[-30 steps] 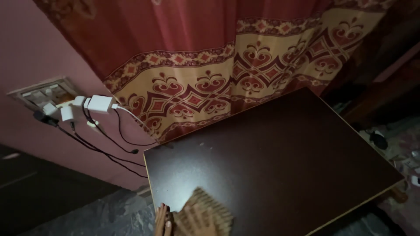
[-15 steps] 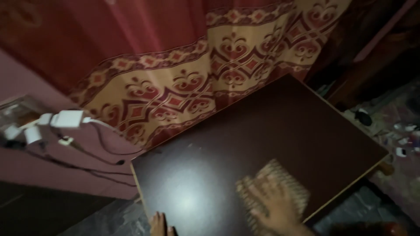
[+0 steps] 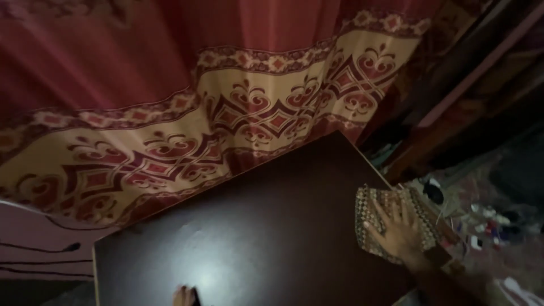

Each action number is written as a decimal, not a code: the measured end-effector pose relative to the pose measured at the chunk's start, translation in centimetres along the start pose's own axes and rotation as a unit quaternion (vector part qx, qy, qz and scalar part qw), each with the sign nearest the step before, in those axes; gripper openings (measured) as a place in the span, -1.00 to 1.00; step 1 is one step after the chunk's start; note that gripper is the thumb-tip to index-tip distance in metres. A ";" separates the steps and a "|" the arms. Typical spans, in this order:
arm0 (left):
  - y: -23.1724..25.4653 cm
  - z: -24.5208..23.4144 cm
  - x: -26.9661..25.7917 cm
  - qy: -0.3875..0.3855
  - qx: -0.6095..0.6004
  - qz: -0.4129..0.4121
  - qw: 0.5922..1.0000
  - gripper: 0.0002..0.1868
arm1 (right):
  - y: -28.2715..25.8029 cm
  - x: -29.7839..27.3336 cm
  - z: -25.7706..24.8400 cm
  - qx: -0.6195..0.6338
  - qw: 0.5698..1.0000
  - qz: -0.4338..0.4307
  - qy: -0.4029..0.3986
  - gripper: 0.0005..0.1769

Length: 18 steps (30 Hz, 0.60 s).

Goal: Cleaning a dark wooden table with a checkered cloth.

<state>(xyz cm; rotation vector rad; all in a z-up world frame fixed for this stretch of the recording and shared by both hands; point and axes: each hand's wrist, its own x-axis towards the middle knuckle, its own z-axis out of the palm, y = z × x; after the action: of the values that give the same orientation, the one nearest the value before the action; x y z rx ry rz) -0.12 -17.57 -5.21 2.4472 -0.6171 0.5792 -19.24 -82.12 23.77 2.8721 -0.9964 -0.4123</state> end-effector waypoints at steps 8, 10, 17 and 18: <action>22.6 -4.3 13.1 -0.067 -0.004 -0.087 0.994 -0.24 | -2.6 11.4 -0.5 0.054 0.997 -0.044 0.020 0.10; 23.5 -4.0 14.2 -0.089 0.044 -0.112 0.989 -0.28 | -4.4 13.9 -2.0 0.043 0.998 -0.051 0.000 0.11; 14.7 4.8 8.5 -0.079 0.124 -0.103 0.984 -0.35 | -8.6 21.3 -7.9 0.027 0.995 -0.071 -0.066 0.19; 13.1 6.0 7.8 -0.069 0.118 -0.067 0.988 -0.32 | -8.9 22.4 -8.5 0.026 0.993 -0.066 -0.092 0.22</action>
<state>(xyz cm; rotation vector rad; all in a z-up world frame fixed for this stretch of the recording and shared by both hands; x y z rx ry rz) 0.76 -33.31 -0.54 2.7454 -0.4541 0.4541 5.28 -89.15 25.42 3.0002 -0.8552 -0.6813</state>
